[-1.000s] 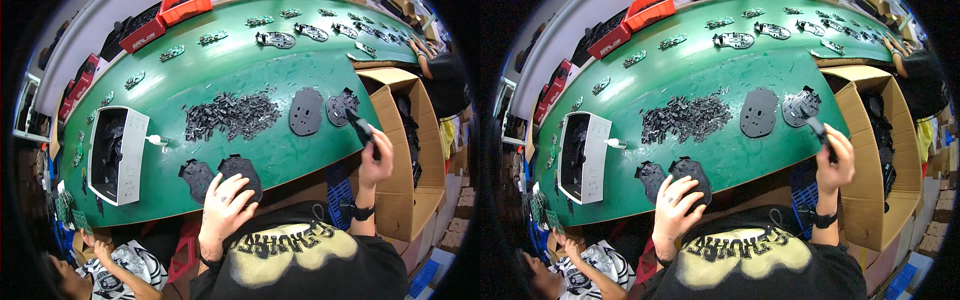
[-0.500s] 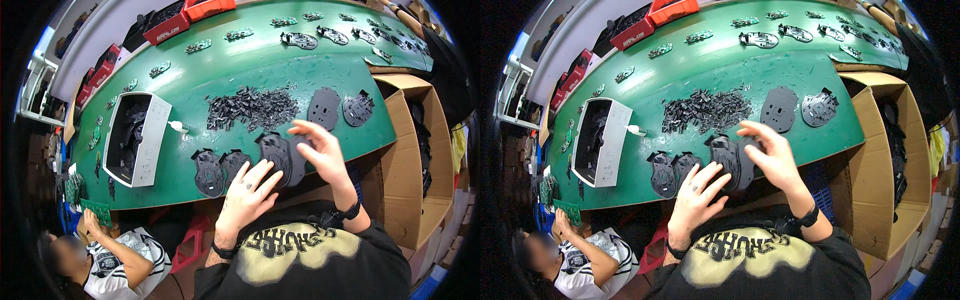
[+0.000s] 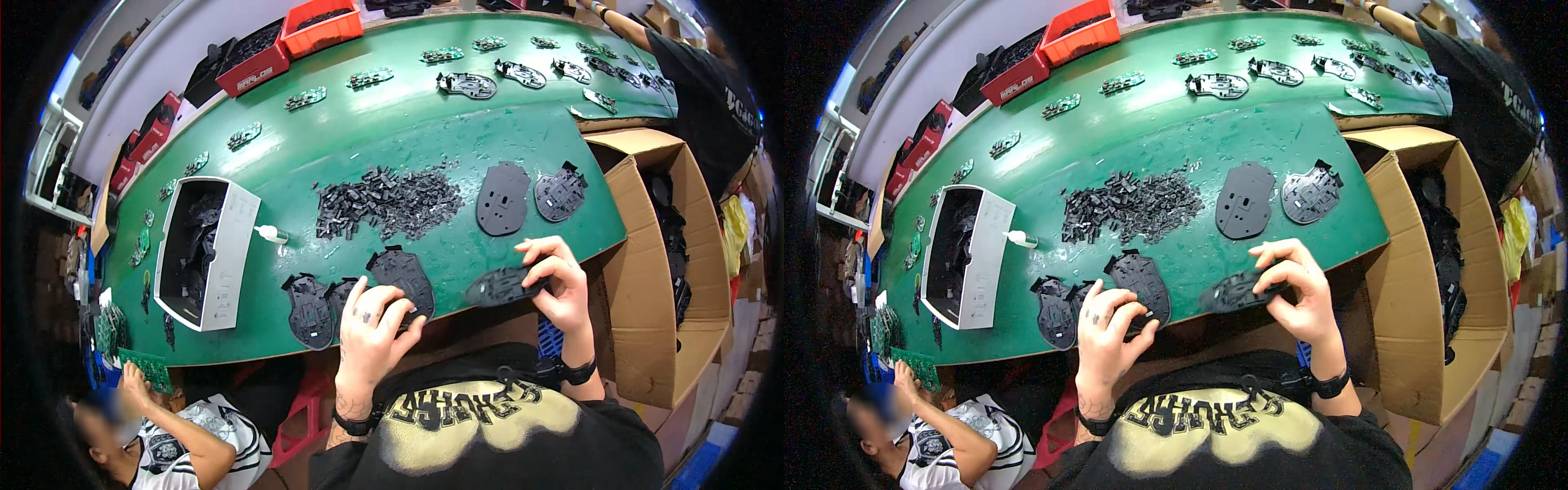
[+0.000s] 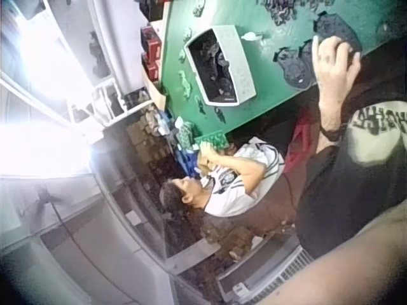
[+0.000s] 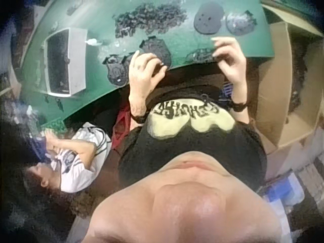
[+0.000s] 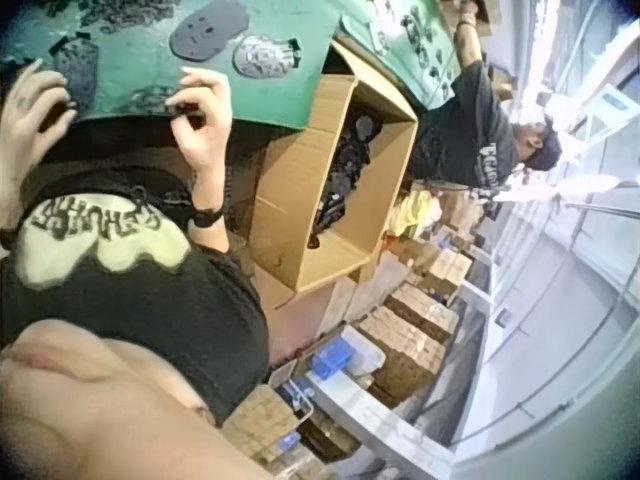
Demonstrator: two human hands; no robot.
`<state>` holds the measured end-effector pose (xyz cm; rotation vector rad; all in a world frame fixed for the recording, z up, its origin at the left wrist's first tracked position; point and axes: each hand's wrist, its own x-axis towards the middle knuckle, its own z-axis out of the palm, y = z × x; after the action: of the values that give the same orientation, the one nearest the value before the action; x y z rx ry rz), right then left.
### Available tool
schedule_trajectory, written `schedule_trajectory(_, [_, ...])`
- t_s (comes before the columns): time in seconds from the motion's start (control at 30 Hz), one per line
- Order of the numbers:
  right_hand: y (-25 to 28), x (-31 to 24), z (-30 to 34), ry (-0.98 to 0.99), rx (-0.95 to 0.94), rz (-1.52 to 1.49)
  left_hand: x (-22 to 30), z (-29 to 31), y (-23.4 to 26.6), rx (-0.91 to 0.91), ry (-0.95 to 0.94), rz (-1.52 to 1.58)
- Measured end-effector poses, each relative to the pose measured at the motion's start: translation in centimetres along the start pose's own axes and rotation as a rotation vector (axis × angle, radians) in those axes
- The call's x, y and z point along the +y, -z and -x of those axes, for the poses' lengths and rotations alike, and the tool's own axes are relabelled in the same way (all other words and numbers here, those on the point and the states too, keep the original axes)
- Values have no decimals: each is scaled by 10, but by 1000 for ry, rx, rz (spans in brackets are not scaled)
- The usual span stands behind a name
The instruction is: The person assembles electronic components on a green workbench. They apply glue to black plastic casings, insert small black parts, and attach circuit boards. The person handles multiple units sequentially, placing finished assemblies on the table.
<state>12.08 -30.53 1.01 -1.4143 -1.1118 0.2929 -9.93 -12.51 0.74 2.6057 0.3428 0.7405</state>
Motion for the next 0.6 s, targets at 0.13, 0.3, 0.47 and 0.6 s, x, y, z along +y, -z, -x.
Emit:
schedule_trajectory(0.13, [-17, -3, -6, -3, -323, -265, 19, -15, -11, -25, -134, 203])
schedule_trajectory(0.3, [-9, -8, -36, -149, 86, 371, 40, -18, -21, 207, -130, 140])
schedule_trajectory(0.47, [-20, 17, -42, -154, 82, 883, 53, -34, -37, -46, -89, 70])
schedule_trajectory(0.6, [-18, 26, -44, -199, 161, 580, 58, -31, -42, -226, 5, -57])
